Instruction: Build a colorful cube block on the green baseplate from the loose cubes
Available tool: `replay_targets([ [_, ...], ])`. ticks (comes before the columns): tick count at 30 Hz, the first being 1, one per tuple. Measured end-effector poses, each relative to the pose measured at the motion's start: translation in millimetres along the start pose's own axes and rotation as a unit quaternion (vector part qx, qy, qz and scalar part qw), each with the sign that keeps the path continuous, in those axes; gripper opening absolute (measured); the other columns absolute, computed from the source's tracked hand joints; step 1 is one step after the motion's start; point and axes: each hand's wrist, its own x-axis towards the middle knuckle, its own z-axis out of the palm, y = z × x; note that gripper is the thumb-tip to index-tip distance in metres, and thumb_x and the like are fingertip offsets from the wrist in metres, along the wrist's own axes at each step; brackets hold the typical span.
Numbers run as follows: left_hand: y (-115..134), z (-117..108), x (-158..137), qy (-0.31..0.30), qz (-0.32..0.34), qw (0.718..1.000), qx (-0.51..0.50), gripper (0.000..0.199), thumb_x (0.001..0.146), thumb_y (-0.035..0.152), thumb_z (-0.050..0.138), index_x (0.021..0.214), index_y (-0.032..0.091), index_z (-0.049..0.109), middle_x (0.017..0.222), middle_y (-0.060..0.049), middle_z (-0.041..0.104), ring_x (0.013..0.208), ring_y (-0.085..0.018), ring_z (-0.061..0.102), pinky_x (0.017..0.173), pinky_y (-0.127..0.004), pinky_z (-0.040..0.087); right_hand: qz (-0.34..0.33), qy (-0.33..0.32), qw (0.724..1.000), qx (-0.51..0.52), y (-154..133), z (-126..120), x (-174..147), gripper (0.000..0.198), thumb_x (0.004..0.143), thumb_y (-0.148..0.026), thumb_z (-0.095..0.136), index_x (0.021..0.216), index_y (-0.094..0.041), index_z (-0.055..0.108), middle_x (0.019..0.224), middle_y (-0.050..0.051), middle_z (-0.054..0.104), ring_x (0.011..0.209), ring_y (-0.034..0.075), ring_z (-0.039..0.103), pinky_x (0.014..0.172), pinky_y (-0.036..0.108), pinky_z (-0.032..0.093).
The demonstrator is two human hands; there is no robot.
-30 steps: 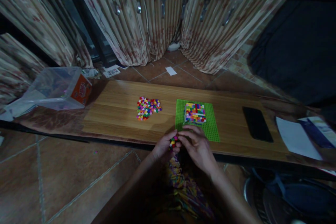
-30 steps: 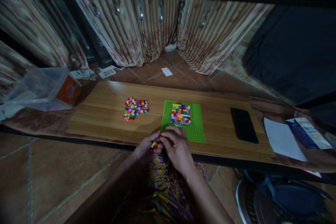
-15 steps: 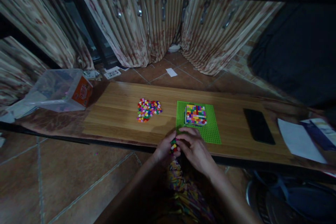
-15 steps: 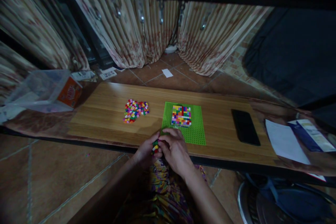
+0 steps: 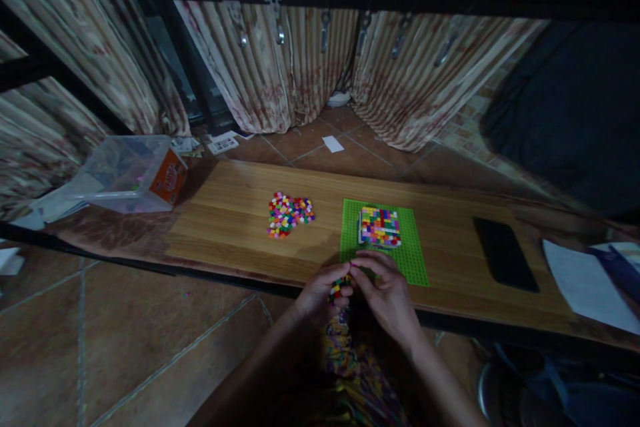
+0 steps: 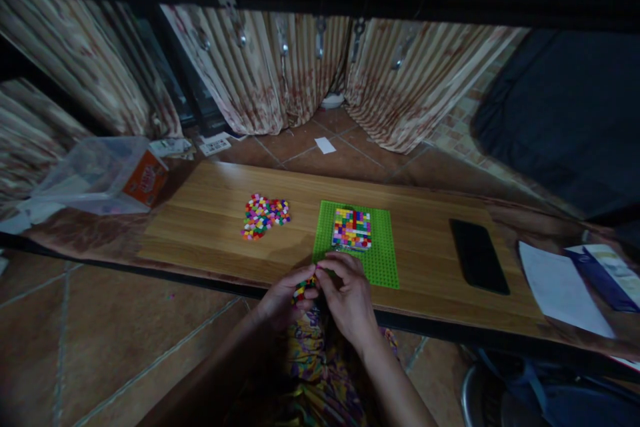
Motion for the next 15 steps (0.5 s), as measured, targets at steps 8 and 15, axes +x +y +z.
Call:
replay_targets([
  [8, -2, 0, 3, 0.008, 0.003, 1.0, 0.03, 0.032, 0.065, 0.034, 0.078, 0.08, 0.011, 0.061, 0.069, 0.001, 0.051, 0.048, -0.001, 0.04, 0.037, -0.013, 0.016, -0.048, -0.005, 0.998, -0.046, -1, -9, 1, 0.015, 0.087, -0.034, 0.058, 0.093, -0.027, 0.071, 0.108, 0.005, 0.062, 0.105, 0.022, 0.055, 0.091, 0.041, 0.046],
  [15, -3, 0, 4, 0.019, 0.013, 0.998, 0.057, 0.034, 0.069, 0.036, 0.075, 0.087, 0.009, 0.065, 0.07, -0.001, 0.052, 0.047, -0.001, 0.04, 0.037, -0.014, 0.016, -0.068, 0.07, 0.992, -0.085, 13, -23, 12, 0.015, 0.085, -0.035, 0.06, 0.089, -0.027, 0.072, 0.103, 0.004, 0.063, 0.101, 0.021, 0.056, 0.089, 0.039, 0.045],
])
